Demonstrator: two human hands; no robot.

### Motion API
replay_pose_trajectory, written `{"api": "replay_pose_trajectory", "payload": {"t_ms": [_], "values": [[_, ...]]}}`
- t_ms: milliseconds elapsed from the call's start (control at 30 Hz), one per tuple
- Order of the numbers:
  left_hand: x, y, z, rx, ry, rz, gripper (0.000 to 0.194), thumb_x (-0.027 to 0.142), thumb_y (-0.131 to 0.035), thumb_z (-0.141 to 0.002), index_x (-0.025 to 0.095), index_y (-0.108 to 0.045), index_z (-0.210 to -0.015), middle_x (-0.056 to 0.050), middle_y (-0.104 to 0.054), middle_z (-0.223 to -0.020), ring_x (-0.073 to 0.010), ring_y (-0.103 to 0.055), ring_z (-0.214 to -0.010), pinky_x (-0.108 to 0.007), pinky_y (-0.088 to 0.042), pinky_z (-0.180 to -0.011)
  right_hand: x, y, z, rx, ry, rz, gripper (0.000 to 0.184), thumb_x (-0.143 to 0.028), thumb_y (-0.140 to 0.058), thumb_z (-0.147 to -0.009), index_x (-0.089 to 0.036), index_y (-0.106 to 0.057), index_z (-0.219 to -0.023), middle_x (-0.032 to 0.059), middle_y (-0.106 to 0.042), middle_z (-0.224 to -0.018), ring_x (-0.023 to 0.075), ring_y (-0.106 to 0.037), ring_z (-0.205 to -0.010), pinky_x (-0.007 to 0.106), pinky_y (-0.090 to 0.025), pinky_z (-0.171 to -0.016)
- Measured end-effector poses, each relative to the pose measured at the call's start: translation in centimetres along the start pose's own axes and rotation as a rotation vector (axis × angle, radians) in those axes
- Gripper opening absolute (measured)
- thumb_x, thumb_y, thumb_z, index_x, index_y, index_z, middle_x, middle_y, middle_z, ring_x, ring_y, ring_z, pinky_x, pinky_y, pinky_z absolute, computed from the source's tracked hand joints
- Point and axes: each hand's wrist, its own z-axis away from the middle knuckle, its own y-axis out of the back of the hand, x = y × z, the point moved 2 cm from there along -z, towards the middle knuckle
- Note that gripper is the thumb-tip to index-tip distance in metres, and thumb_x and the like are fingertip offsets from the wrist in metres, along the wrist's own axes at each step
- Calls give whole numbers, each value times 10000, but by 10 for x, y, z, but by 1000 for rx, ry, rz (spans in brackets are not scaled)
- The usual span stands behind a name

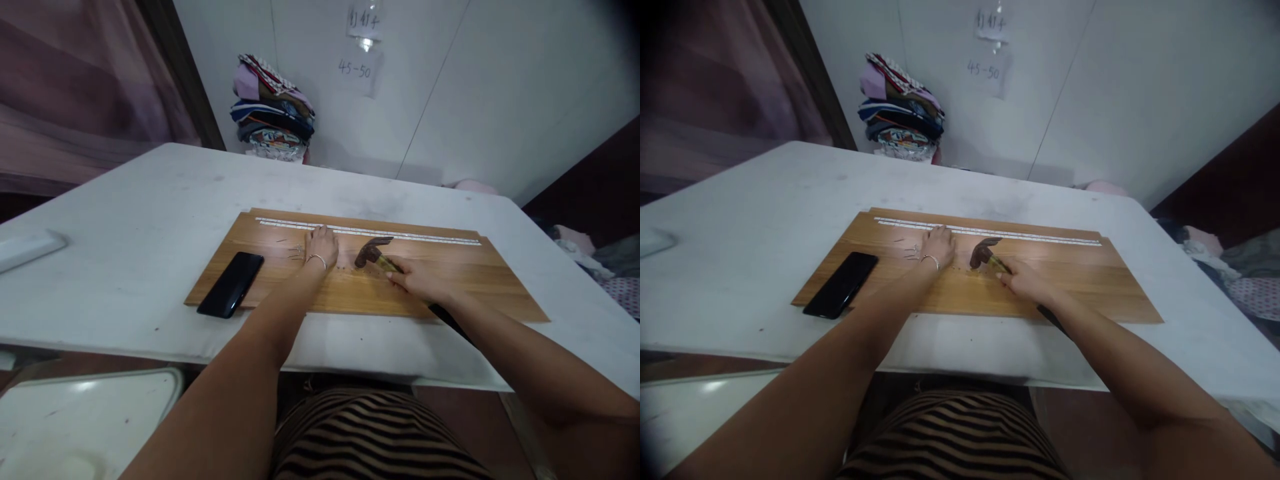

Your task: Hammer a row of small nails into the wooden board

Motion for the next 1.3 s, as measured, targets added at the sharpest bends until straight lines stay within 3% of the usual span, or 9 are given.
{"api": "replay_pose_trajectory", "payload": {"t_ms": [600, 933, 1300], "values": [[1, 0, 0, -8, 4, 4, 400, 260, -363, -1075, 211, -697, -1289, -160, -662, -1476, -315, -512, -1434, -492, -378, -1176, 6, -1, -2, 8, 37, 4, 417, -270, -582, -918, -183, -687, -1312, 9, -607, -778, 182, -531, -700, 319, -451, -708], [0, -1, -1, -5, -4, 0, 407, 258, -352, -1072, 201, -702, -1272, -166, -675, -1445, -321, -530, -1401, -491, -389, -1163, 6, -3, -2, -2, 50, 18, 375, -260, -578, -919, -191, -695, -1268, 0, -603, -759, 192, -556, -722, 332, -475, -744], [2, 3, 1, -14, 3, 2, 390, 257, -378, -1068, 200, -700, -1281, -166, -667, -1461, -321, -520, -1425, -489, -383, -1179, 7, -3, -2, -15, 1, -27, 414, -285, -587, -914, -192, -678, -1307, -21, -571, -728, 164, -502, -633, 298, -436, -656]]}}
